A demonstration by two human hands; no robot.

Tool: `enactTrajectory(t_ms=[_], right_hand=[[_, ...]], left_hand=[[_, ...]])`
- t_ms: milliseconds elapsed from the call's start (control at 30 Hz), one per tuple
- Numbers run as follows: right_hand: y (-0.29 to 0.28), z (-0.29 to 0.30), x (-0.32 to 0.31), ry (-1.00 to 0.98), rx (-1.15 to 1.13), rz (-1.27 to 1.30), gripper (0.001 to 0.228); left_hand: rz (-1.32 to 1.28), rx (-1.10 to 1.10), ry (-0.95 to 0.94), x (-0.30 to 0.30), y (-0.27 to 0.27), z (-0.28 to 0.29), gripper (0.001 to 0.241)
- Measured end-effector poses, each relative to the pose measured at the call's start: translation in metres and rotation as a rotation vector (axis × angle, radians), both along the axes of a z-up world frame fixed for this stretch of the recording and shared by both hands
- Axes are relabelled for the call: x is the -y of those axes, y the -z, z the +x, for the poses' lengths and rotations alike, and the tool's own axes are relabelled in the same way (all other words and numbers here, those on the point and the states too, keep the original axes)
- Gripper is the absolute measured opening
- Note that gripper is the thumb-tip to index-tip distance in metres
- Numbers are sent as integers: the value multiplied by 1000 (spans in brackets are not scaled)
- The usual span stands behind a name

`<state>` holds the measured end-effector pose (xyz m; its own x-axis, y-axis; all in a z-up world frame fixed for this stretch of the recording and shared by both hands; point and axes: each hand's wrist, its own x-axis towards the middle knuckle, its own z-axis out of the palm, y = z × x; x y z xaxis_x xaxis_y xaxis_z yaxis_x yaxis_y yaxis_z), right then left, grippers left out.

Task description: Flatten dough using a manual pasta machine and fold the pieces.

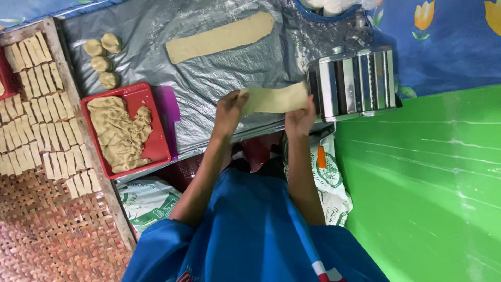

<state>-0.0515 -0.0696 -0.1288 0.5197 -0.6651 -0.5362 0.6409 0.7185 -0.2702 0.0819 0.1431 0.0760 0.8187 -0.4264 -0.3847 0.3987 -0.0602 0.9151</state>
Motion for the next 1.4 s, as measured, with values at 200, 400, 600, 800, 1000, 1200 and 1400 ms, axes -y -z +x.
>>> enactTrajectory(t_ms=[200, 400, 600, 800, 1000, 1200, 1400], right_hand=[[-11, 15, -22, -84, 241, 340, 40], [-57, 63, -39, -241, 59, 336, 52], [-72, 111, -25, -385, -17, 126, 38], [-120, 157, -25, -447, 44, 129, 53], [-104, 187, -6, -482, 3, 135, 22], [-31, 199, 18, -599, -175, -124, 44], [-26, 198, 30, -527, -194, -186, 34]], left_hand=[[272, 147, -45, -54, 33, 19, 24], [418, 218, -180, -84, 37, 35, 26], [323, 173, -272, -84, 68, 69, 27], [254, 146, -321, -81, 88, 103, 27], [287, 152, -296, -80, 128, 128, 27], [462, 154, -276, -75, 136, 148, 30], [605, 225, -214, -72, 136, 164, 35]])
